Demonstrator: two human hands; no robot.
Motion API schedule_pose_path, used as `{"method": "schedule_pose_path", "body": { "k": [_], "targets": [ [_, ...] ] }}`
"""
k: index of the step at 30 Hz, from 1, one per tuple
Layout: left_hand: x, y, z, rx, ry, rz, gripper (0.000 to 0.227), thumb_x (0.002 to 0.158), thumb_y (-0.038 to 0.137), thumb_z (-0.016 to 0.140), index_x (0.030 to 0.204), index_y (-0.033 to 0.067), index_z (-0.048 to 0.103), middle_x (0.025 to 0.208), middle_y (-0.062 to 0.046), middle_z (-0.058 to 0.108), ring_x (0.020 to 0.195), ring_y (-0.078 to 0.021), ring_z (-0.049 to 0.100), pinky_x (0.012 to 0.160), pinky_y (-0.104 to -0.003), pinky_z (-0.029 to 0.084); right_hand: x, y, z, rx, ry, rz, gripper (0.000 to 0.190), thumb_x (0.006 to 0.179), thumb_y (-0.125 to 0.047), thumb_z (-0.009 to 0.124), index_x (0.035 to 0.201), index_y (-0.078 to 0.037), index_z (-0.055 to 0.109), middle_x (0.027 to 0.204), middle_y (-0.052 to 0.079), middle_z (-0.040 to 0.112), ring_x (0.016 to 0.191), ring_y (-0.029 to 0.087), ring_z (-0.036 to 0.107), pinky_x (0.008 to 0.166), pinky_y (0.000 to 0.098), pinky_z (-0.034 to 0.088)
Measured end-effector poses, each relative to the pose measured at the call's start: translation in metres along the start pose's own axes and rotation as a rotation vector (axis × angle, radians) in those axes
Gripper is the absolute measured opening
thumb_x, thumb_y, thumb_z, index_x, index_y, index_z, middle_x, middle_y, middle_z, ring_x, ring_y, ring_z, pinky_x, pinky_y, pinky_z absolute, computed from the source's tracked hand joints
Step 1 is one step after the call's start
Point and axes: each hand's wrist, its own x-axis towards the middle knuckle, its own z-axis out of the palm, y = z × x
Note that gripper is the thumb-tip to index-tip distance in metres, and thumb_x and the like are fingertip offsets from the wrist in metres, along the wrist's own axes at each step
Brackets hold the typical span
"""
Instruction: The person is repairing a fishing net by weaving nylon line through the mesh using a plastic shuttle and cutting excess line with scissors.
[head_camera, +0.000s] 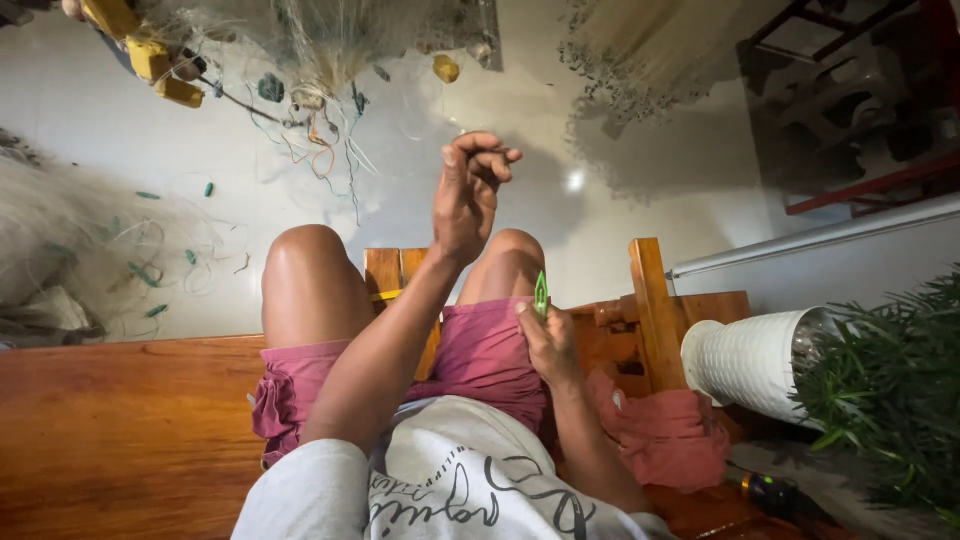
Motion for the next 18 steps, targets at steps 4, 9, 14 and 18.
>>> {"method": "schedule_pose_path", "body": {
  "k": [4, 9, 14, 18],
  "targets": [
    [0.008, 0.006, -0.005, 0.172, 0.032, -0.025, 0.04, 0.108, 0.037, 0.044, 0.115, 0.0017, 0.06, 0.08, -0.009, 0.066, 0.102, -0.0226, 0.07, 0.091, -0.029, 0.054, 0.011, 0.01, -0.012, -0.085, -0.03, -0.029, 0.039, 0.09, -0.021, 0.066, 0.055, -0.009, 0.055, 0.048, 0.003, 0.048, 0.048, 0.014, 0.044, 0.051, 0.0289, 0.039],
    [0.008, 0.036, 0.003, 0.152, 0.251, 0.045, 0.017, 0.104, 0.017, 0.058, 0.114, 0.0064, 0.067, 0.107, -0.011, 0.07, 0.099, -0.0277, 0.073, 0.076, -0.026, 0.061, 0.014, -0.017, -0.013, -0.025, -0.061, -0.098, 0.037, 0.095, -0.015, 0.062, 0.059, -0.011, 0.055, 0.053, -0.003, 0.047, 0.054, 0.008, 0.043, 0.054, 0.0241, 0.039],
    [-0.005, 0.054, -0.011, 0.043, 0.193, 0.076, 0.011, 0.105, 0.018, 0.057, 0.111, 0.0104, 0.063, 0.113, -0.004, 0.066, 0.114, -0.0207, 0.066, 0.095, -0.029, 0.054, 0.01, -0.025, -0.01, -0.001, -0.085, -0.111, 0.039, 0.097, -0.016, 0.062, 0.06, -0.013, 0.052, 0.055, -0.004, 0.046, 0.055, 0.007, 0.042, 0.055, 0.0245, 0.04],
    [-0.023, 0.086, -0.014, -0.102, 0.049, 0.06, 0.012, 0.106, 0.022, 0.052, 0.11, 0.0111, 0.054, 0.127, -0.003, 0.054, 0.129, -0.021, 0.055, 0.105, -0.033, 0.048, 0.0, -0.027, -0.001, 0.02, -0.154, -0.135, 0.034, 0.096, -0.02, 0.065, 0.064, -0.009, 0.061, 0.054, 0.001, 0.052, 0.053, 0.011, 0.047, 0.056, 0.0266, 0.044]
  ]
}}
